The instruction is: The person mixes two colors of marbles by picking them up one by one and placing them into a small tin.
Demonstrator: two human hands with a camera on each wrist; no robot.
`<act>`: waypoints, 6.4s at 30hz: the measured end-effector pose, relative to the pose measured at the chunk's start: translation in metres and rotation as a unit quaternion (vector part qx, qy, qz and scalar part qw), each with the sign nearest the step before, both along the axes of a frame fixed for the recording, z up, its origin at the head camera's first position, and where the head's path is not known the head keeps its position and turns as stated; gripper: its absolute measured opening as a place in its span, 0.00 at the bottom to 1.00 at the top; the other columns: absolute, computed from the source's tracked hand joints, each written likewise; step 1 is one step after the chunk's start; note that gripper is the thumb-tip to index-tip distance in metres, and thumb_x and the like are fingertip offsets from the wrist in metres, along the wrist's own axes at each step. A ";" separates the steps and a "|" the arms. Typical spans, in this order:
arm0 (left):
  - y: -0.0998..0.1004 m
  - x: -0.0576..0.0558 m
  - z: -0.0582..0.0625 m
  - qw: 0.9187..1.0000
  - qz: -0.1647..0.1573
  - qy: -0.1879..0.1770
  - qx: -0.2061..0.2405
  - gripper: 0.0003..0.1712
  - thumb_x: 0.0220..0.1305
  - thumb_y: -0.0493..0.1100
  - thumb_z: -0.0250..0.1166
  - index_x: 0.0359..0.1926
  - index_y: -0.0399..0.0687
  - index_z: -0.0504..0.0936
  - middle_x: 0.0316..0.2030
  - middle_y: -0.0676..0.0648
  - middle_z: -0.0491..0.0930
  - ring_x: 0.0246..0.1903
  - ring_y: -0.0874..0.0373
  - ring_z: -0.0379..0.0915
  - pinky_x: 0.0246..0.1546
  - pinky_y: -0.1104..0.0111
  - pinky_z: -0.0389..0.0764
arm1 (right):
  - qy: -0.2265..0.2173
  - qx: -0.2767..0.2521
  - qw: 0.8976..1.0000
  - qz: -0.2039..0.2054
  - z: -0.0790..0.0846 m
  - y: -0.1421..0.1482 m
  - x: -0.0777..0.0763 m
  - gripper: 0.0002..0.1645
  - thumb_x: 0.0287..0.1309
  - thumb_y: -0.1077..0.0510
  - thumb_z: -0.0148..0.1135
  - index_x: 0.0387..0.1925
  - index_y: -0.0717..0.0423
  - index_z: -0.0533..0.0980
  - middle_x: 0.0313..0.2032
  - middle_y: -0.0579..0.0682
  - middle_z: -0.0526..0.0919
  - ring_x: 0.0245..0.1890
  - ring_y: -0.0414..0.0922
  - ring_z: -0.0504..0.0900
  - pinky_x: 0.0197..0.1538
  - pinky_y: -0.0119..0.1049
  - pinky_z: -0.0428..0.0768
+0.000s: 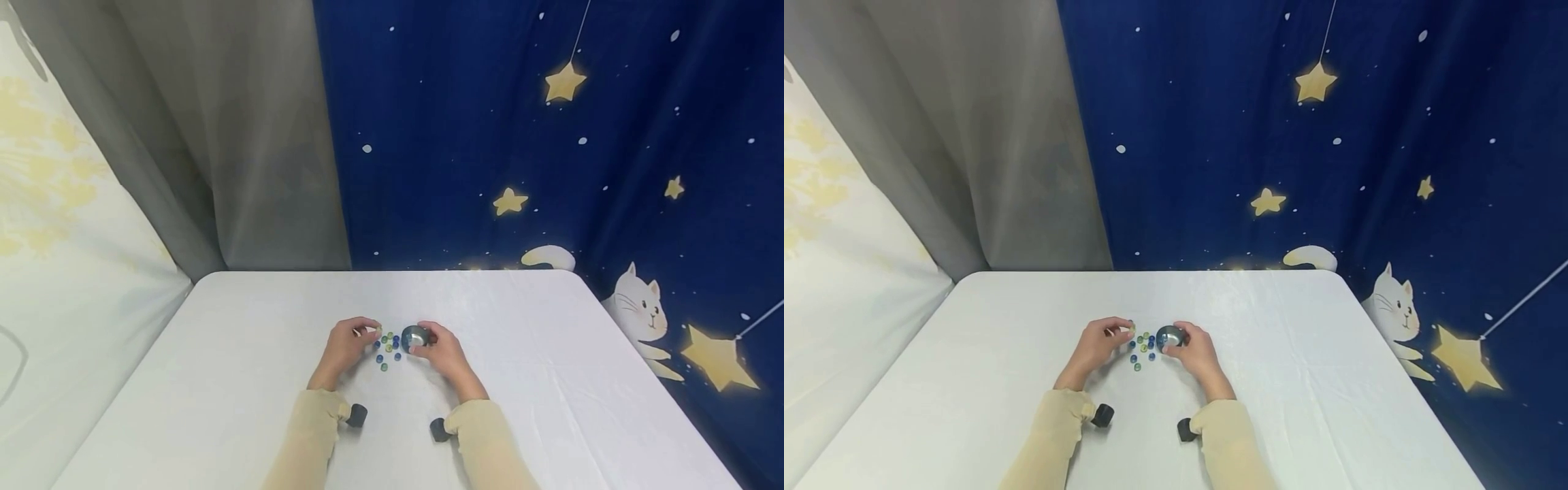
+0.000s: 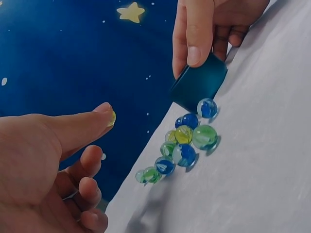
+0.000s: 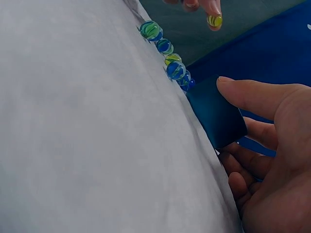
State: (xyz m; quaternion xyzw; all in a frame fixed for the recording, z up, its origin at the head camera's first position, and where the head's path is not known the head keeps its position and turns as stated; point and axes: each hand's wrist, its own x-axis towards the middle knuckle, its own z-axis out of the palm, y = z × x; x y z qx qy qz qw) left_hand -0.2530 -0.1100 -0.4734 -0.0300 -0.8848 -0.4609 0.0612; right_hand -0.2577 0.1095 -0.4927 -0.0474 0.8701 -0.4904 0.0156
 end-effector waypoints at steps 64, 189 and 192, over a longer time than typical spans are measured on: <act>0.045 0.002 0.003 0.997 -0.030 0.026 0.065 0.16 0.61 0.47 0.69 0.51 0.54 0.84 0.27 0.53 0.73 0.25 0.59 0.65 0.27 0.69 0.69 | 0.020 0.012 1.000 0.008 0.000 0.002 0.000 0.33 0.50 0.57 0.74 0.59 0.55 0.75 0.51 0.54 0.80 0.50 0.52 0.78 0.54 0.52 0.74; -0.010 0.001 -0.007 0.988 -0.136 -0.042 -0.058 0.07 0.59 0.38 0.69 0.39 0.51 0.86 0.27 0.55 0.76 0.30 0.59 0.71 0.36 0.62 0.72 | 0.022 -0.001 1.000 0.006 -0.004 -0.001 -0.002 0.34 0.47 0.58 0.75 0.58 0.55 0.75 0.46 0.53 0.80 0.46 0.50 0.77 0.51 0.50 0.74; -0.009 0.001 -0.005 0.988 -0.137 -0.043 -0.057 0.07 0.59 0.39 0.69 0.40 0.52 0.85 0.28 0.55 0.76 0.30 0.59 0.71 0.35 0.63 0.72 | 0.025 0.001 1.000 0.007 -0.004 -0.001 -0.002 0.34 0.48 0.57 0.75 0.58 0.55 0.75 0.47 0.53 0.81 0.46 0.50 0.77 0.51 0.50 0.74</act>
